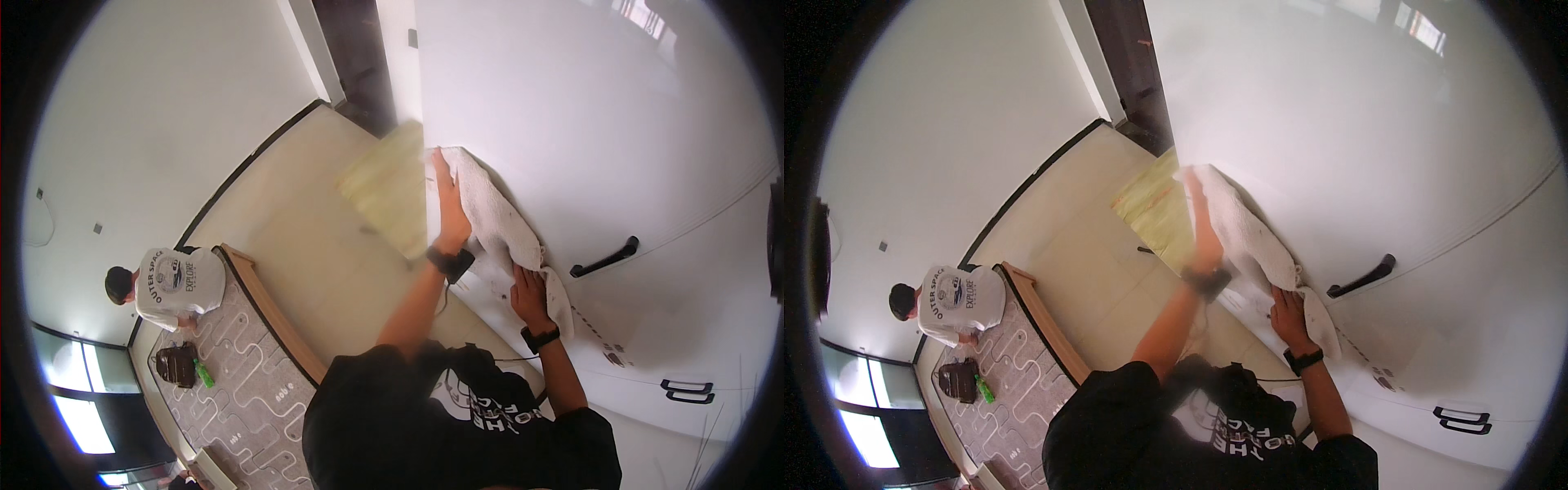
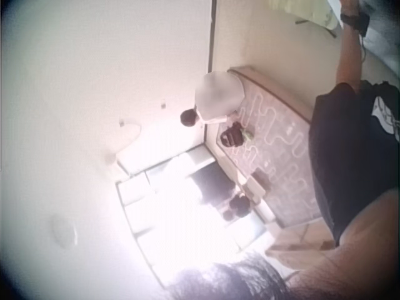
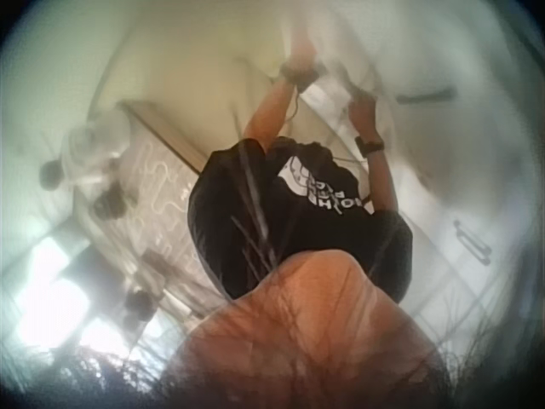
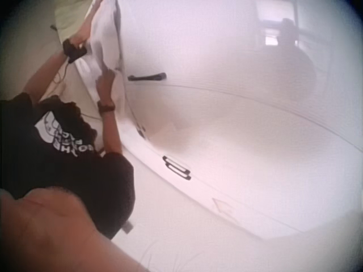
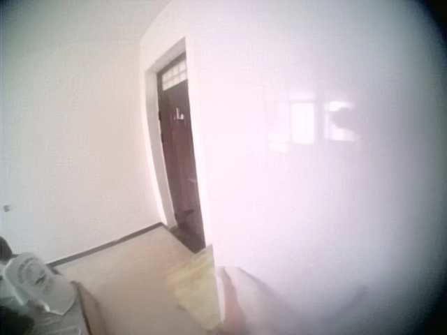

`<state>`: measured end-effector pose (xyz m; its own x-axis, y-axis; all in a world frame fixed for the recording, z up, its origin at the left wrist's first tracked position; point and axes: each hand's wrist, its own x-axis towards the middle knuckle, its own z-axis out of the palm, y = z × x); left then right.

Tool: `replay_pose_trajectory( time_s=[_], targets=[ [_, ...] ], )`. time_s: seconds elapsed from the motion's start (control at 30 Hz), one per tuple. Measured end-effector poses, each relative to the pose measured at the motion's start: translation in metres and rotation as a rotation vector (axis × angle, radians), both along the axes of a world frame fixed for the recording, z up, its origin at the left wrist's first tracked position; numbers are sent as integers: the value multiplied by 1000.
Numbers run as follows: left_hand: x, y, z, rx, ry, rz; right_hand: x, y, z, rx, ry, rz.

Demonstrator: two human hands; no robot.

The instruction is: The person wipes the doors of a white cabinet and the top of a wooden bedside table with a cloth.

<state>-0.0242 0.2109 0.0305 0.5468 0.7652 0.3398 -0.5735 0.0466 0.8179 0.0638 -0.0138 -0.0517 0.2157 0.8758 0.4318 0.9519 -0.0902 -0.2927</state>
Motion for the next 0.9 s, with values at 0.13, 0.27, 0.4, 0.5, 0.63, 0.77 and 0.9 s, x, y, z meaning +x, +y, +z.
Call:
replay_pose_trajectory(
  time_s=[0.13,0.27,0.4,0.5,0.63,0.77,0.9],
  targets=[
    [4,22,35,-164,-78,16,-15,38,43,-142,48,-105],
    [0,64,29,679,143,457,-25,66,76,30,-334,-384],
    [-3,82,17,165,310,122,-30,77,87,88,-456,-525],
    [-8,90,-21,146,301,133,-31,81,78,55,-498,-510],
    [-13,94,-42,166,280,116,-30,86,73,43,-522,-507],
    [-13,94,-27,225,237,46,-34,97,90,-13,-429,-582],
    [-16,98,-25,282,206,27,-34,109,120,230,-423,-645]
  ],
)
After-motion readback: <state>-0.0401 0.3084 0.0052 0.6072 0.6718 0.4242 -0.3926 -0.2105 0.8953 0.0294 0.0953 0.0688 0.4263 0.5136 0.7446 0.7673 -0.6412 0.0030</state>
